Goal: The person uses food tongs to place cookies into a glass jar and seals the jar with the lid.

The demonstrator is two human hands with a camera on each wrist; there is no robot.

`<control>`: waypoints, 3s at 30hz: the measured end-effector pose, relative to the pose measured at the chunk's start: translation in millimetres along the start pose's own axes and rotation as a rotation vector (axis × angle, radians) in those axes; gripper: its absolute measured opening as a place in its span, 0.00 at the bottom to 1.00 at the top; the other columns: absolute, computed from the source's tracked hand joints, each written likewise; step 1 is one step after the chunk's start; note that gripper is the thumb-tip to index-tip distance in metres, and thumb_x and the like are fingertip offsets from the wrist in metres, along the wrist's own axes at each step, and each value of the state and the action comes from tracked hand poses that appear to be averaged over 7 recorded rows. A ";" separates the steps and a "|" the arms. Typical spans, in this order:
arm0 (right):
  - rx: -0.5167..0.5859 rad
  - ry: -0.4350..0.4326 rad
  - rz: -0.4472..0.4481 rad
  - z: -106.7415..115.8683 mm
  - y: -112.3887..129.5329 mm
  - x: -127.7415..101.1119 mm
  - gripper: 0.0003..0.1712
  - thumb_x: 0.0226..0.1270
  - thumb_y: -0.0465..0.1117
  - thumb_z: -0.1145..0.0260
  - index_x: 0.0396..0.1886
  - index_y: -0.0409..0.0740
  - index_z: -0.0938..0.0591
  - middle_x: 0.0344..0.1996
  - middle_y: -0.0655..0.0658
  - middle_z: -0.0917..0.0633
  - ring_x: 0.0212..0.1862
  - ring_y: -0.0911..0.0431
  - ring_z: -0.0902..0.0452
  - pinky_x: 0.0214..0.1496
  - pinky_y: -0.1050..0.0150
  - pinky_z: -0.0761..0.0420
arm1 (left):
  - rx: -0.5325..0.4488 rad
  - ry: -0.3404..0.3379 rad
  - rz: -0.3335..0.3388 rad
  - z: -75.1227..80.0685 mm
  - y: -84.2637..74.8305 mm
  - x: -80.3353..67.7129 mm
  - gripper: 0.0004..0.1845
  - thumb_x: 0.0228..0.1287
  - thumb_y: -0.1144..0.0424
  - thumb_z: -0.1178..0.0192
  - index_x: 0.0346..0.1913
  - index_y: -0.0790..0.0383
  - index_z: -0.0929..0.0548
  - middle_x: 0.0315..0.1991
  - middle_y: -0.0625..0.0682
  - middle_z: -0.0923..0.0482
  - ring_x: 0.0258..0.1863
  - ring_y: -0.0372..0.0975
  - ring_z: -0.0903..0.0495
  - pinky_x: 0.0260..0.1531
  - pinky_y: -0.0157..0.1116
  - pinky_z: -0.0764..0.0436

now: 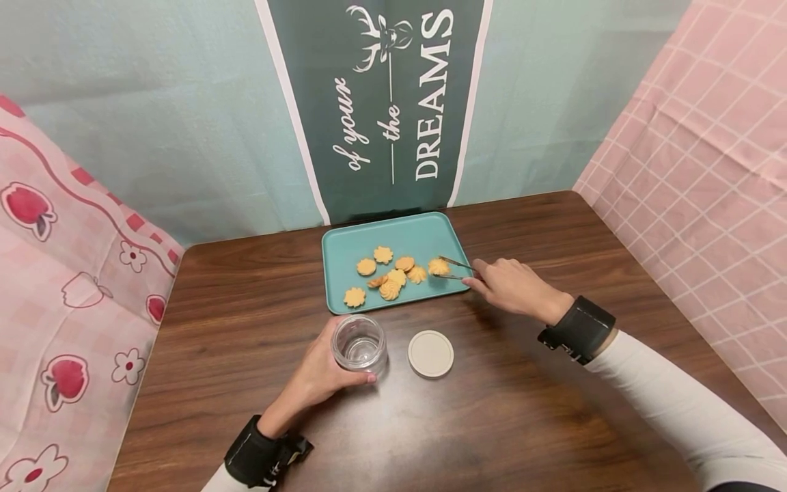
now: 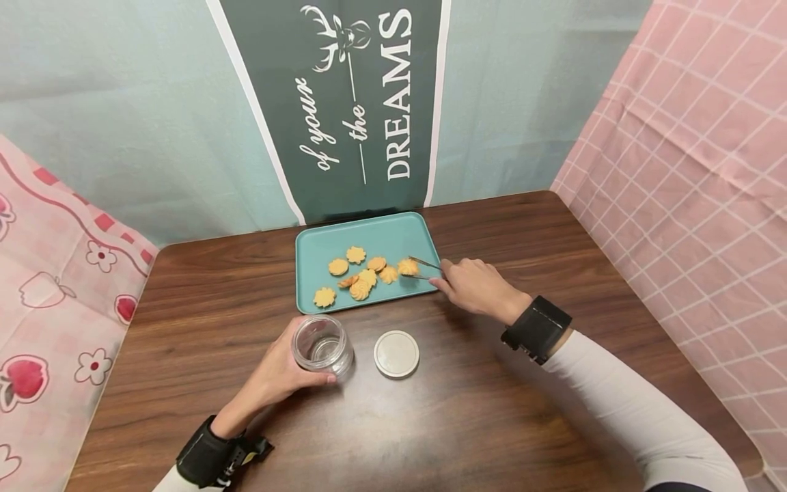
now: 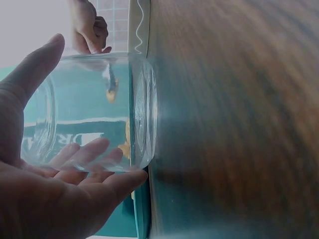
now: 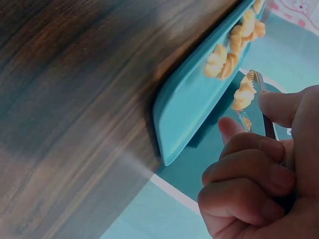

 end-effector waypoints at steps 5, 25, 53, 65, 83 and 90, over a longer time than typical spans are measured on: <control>-0.012 -0.019 0.029 6.2 9.2 -0.1 0.16 0.82 0.51 0.37 0.34 0.47 0.25 0.17 0.52 0.30 0.19 0.59 0.33 0.22 0.63 0.35 | 0.002 -0.002 0.004 0.1 1.0 -0.4 0.52 0.37 0.54 0.10 0.69 0.55 0.27 0.61 0.55 0.17 0.61 0.49 0.19 0.63 0.52 0.23; -0.033 -0.067 0.130 25.9 46.9 -1.4 0.15 0.81 0.50 0.36 0.35 0.46 0.23 0.15 0.54 0.31 0.17 0.61 0.36 0.21 0.64 0.37 | -0.006 -0.008 -0.007 0.7 -1.8 0.7 0.52 0.37 0.56 0.10 0.68 0.55 0.26 0.61 0.55 0.17 0.61 0.50 0.18 0.62 0.51 0.23; -0.106 -0.127 0.271 41.0 116.6 -18.4 0.17 0.81 0.54 0.37 0.36 0.47 0.26 0.12 0.56 0.36 0.15 0.60 0.40 0.19 0.63 0.43 | 0.012 -0.006 -0.006 0.8 -0.7 -3.6 0.52 0.36 0.56 0.10 0.69 0.58 0.27 0.60 0.56 0.17 0.60 0.49 0.18 0.62 0.52 0.22; -0.141 -0.112 0.402 35.7 158.0 -30.1 0.20 0.81 0.55 0.38 0.32 0.49 0.29 0.13 0.58 0.38 0.15 0.62 0.40 0.17 0.65 0.43 | 0.010 -0.006 -0.022 1.3 -0.7 -2.8 0.52 0.37 0.57 0.10 0.69 0.58 0.27 0.61 0.56 0.18 0.60 0.50 0.18 0.62 0.52 0.22; -0.170 -0.033 0.485 20.2 185.5 -37.2 0.19 0.82 0.56 0.39 0.35 0.48 0.27 0.13 0.59 0.39 0.14 0.64 0.43 0.19 0.68 0.47 | -0.020 0.014 0.038 -2.3 5.2 -3.3 0.54 0.38 0.56 0.10 0.70 0.60 0.29 0.60 0.54 0.19 0.59 0.48 0.19 0.62 0.56 0.22; -0.164 -0.040 0.486 20.7 186.5 -38.2 0.20 0.81 0.57 0.39 0.34 0.49 0.28 0.12 0.59 0.39 0.14 0.64 0.43 0.18 0.67 0.47 | -0.015 0.008 0.036 -1.1 4.2 -3.3 0.54 0.38 0.56 0.10 0.70 0.60 0.29 0.60 0.54 0.18 0.59 0.50 0.19 0.61 0.56 0.22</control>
Point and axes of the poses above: each hand's wrist, its own x-axis towards the middle knuckle, its own z-axis out of the back of the hand, y = z × x, the point moved 10 cm from there along x, towards the middle knuckle
